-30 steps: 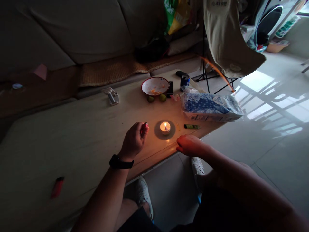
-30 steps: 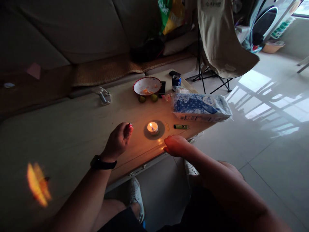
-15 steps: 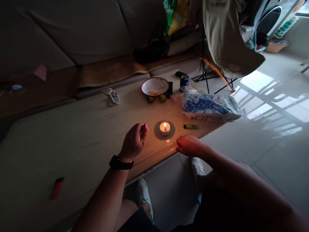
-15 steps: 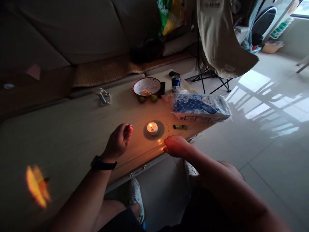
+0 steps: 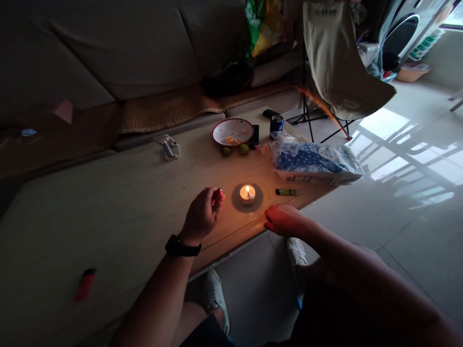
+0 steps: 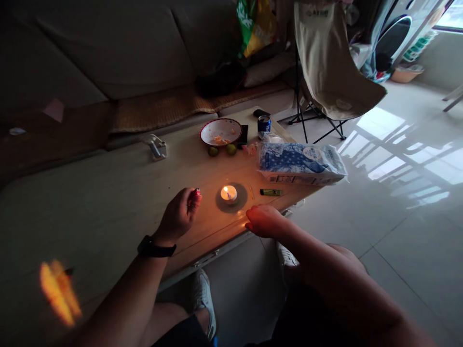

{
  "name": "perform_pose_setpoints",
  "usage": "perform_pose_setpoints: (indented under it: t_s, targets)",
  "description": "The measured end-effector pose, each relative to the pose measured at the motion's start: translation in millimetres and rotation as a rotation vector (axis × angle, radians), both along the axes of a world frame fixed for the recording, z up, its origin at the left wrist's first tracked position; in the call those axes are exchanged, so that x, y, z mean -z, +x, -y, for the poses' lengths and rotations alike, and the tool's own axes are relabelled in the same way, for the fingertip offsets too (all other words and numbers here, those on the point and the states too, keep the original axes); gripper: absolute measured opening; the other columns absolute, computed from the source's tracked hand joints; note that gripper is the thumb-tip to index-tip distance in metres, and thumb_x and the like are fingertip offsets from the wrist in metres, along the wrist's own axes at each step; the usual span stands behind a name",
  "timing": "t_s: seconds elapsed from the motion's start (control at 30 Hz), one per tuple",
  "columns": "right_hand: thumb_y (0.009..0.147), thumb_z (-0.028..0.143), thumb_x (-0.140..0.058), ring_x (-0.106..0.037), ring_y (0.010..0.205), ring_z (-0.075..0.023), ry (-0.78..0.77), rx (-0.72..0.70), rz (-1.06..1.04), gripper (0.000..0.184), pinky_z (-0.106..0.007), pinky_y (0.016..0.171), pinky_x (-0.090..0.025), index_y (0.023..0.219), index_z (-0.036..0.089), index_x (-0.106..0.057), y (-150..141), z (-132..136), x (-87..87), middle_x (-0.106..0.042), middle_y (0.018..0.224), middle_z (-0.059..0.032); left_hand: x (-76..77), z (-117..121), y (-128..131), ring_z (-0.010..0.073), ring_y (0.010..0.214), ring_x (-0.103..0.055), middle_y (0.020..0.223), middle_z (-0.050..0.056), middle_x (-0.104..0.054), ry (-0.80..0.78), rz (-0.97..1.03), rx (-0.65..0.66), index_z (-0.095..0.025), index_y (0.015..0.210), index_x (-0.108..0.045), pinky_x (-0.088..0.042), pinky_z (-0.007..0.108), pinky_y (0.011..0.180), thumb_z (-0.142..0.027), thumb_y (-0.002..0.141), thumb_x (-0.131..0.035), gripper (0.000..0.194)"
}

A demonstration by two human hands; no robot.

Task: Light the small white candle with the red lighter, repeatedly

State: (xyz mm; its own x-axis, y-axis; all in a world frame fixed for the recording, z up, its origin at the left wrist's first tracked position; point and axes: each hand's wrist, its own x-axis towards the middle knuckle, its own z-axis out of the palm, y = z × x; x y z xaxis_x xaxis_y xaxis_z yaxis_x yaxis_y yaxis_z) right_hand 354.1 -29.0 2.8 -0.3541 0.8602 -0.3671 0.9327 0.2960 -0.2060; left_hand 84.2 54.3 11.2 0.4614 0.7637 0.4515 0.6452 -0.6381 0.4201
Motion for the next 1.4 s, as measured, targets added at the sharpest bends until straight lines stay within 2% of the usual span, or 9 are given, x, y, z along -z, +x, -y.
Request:
perform_pose_setpoints:
  t_s: [0.17, 0.27, 0.57, 0.87, 1.1, 1.4]
  targets:
    - [0.098, 0.041, -0.054, -0.069, 0.102, -0.0267, 0.002, -0.003, 0.004, 0.033, -0.032, 0.084, -0.049, 0.106, 0.015, -0.071, -0.7, 0.3, 0.7, -0.074, 0.11, -0.015, 0.7, 0.3, -0.1, 0.0175, 0.079, -0.061, 0.088, 0.006, -0.064, 0.009, 0.001, 0.004, -0.019, 0.101, -0.054, -0.049, 0.031, 0.07, -0.036, 0.105, -0.043, 0.021]
    - [0.098, 0.036, -0.053, -0.071, 0.098, -0.0266, 0.038, -0.017, 0.031, 0.029, -0.032, 0.081, -0.05, 0.102, 0.014, -0.072, -2.3, 1.1, 4.1, -0.075, 0.104, -0.0153, 2.2, -0.2, -0.7, 0.0175, 0.079, -0.062, 0.089, 0.006, -0.065, 0.003, 0.01, 0.008, -0.019, 0.102, -0.055, -0.05, 0.031, 0.07, -0.037, 0.104, -0.044, 0.021]
    - [0.098, 0.034, -0.052, -0.071, 0.1, -0.0257, 0.068, -0.048, 0.048, 0.029, -0.032, 0.087, -0.052, 0.106, 0.014, -0.071, -1.5, 0.1, 16.1, -0.074, 0.106, -0.015, 2.4, 1.3, 1.1, 0.0185, 0.082, -0.063, 0.092, 0.006, -0.065, -0.027, 0.005, 0.037, -0.019, 0.102, -0.054, -0.05, 0.032, 0.073, -0.043, 0.103, -0.047, 0.025]
    - [0.097, 0.034, -0.053, -0.071, 0.104, -0.027, 0.03, -0.034, 0.034, 0.03, -0.033, 0.092, -0.05, 0.108, 0.013, -0.07, -1.0, -0.8, 14.0, -0.074, 0.109, -0.0168, -3.6, 3.3, 22.1, 0.0207, 0.079, -0.057, 0.081, 0.004, -0.06, 0.067, -0.113, 0.0, -0.022, 0.086, -0.053, -0.046, 0.036, 0.076, -0.042, 0.099, -0.05, 0.025]
    - [0.098, 0.034, -0.052, -0.07, 0.104, -0.0271, 0.026, -0.03, 0.037, 0.029, -0.033, 0.091, -0.05, 0.109, 0.014, -0.07, -2.0, -0.2, 8.1, -0.074, 0.109, -0.017, 1.9, -1.2, 36.7, 0.0219, 0.077, -0.055, 0.079, 0.005, -0.061, 0.105, -0.152, 0.017, -0.022, 0.083, -0.053, -0.045, 0.037, 0.073, -0.037, 0.096, -0.051, 0.02]
    - [0.097, 0.036, -0.052, -0.071, 0.103, -0.0274, 0.042, -0.038, 0.03, 0.031, -0.034, 0.09, -0.051, 0.108, 0.013, -0.07, -0.8, -0.9, 11.5, -0.074, 0.109, -0.0161, -0.2, -2.8, 53.2, 0.0236, 0.079, -0.056, 0.081, 0.007, -0.061, 0.093, -0.187, 0.029, -0.021, 0.082, -0.053, -0.044, 0.039, 0.074, -0.032, 0.093, -0.051, 0.015]
